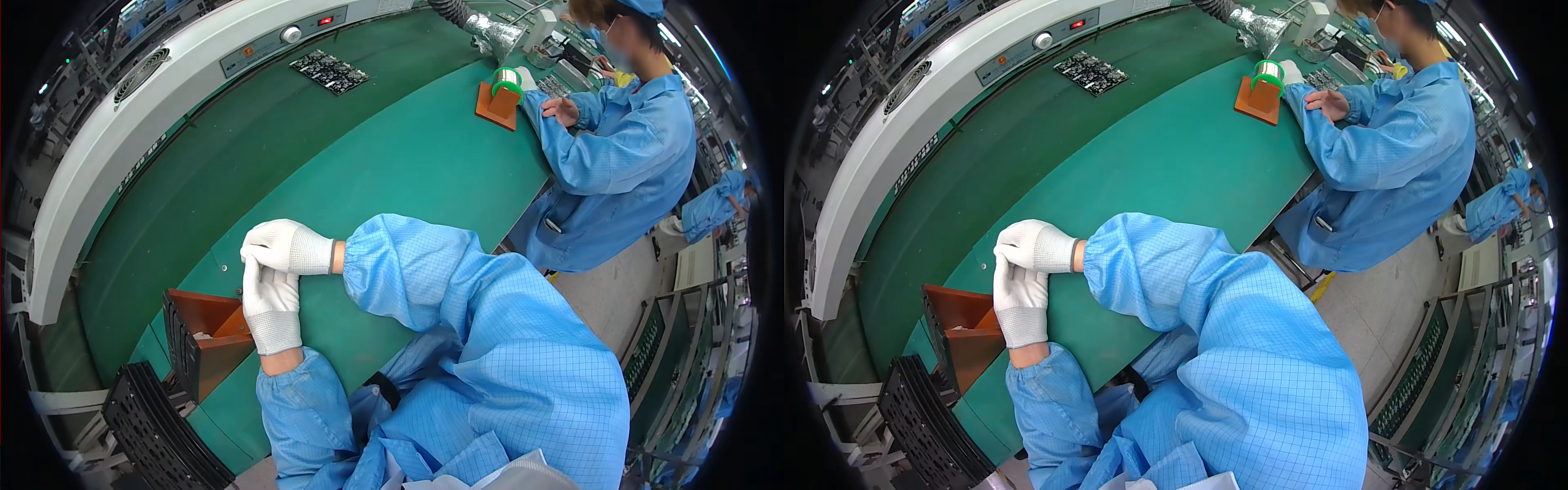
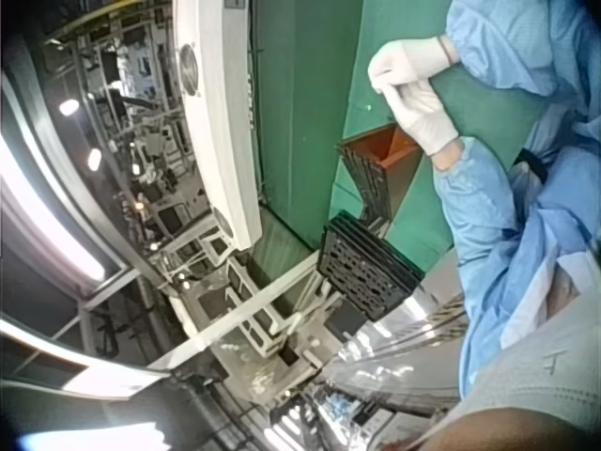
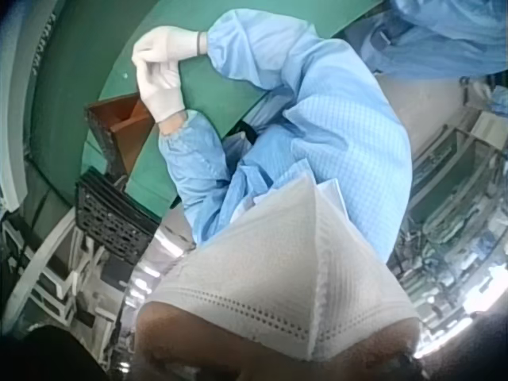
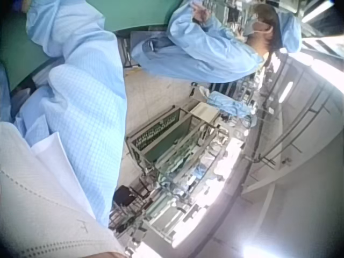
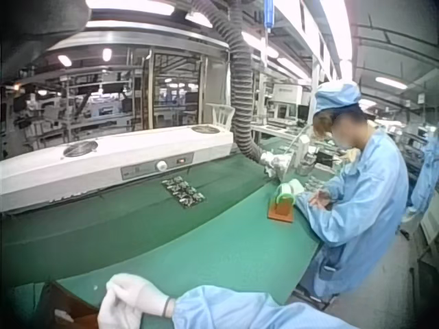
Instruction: The worker is inspecting printed circuit boards and placing them into trays or onto a conveyor belt.
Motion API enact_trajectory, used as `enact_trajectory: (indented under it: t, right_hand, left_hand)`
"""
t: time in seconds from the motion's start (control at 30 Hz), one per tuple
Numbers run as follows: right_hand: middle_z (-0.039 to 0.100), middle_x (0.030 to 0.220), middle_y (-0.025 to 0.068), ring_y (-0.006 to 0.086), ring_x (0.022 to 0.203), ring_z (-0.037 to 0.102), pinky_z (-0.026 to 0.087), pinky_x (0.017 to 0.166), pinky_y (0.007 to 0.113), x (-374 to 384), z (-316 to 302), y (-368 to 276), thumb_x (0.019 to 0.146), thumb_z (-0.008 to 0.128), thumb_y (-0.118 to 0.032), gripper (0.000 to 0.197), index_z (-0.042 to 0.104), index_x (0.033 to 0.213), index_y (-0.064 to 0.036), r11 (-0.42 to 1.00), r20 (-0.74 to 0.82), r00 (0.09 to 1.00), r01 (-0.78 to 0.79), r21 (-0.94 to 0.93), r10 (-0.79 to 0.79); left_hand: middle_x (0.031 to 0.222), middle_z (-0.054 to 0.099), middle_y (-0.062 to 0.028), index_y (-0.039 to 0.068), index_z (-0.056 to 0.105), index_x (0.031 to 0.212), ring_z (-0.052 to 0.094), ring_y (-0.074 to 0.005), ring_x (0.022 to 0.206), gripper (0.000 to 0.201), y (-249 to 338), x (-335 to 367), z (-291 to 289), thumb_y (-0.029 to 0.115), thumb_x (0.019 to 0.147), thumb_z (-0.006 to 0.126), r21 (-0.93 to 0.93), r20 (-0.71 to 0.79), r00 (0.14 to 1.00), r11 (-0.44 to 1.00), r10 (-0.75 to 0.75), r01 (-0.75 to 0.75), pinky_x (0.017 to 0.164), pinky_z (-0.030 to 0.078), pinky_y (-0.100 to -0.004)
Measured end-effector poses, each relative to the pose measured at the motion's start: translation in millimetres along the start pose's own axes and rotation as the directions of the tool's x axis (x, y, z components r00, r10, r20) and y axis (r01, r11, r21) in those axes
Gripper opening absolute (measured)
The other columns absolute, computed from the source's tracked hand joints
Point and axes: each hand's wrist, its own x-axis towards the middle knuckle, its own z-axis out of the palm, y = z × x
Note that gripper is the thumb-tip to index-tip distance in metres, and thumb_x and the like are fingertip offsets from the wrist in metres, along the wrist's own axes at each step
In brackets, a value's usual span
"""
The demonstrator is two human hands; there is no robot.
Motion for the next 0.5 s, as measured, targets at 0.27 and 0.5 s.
enact_trajectory:
  t: [0.27, 0.5]
  right_hand:
    - [0.064, 0.083, 0.0136, 0.0309, 0.081, 0.061, 0.049, 0.077, 0.039, 0.5, 4.5, -2.3, 0.087, 0.052, -0.027, 0.027, 0.066, 0.084, -0.0036, 1.0, -0.005, 1.0, 0.001, 0.004, -0.001]
    - [0.065, 0.083, 0.014, 0.0314, 0.081, 0.061, 0.049, 0.077, 0.04, 1.4, 5.2, -4.6, 0.087, 0.052, -0.027, 0.028, 0.066, 0.084, -0.0037, 1.0, 0.001, 1.0, -0.001, -0.02, 0.001]
  left_hand:
    - [0.132, 0.047, -0.0184, -0.004, 0.041, 0.13, 0.051, -0.0283, 0.119, 0.048, 3.3, -1.3, -3.2, 0.032, 0.099, 0.046, 0.002, -0.005, 1.0, 1.0, 0.002, -0.002, 0.099, 0.046, -0.0415]
    - [0.132, 0.047, -0.0178, -0.004, 0.041, 0.13, 0.051, -0.0275, 0.12, 0.047, 5.0, -2.6, -2.1, 0.031, 0.099, 0.046, -0.008, -0.006, 1.0, 1.0, 0.002, -0.002, 0.1, 0.046, -0.0405]
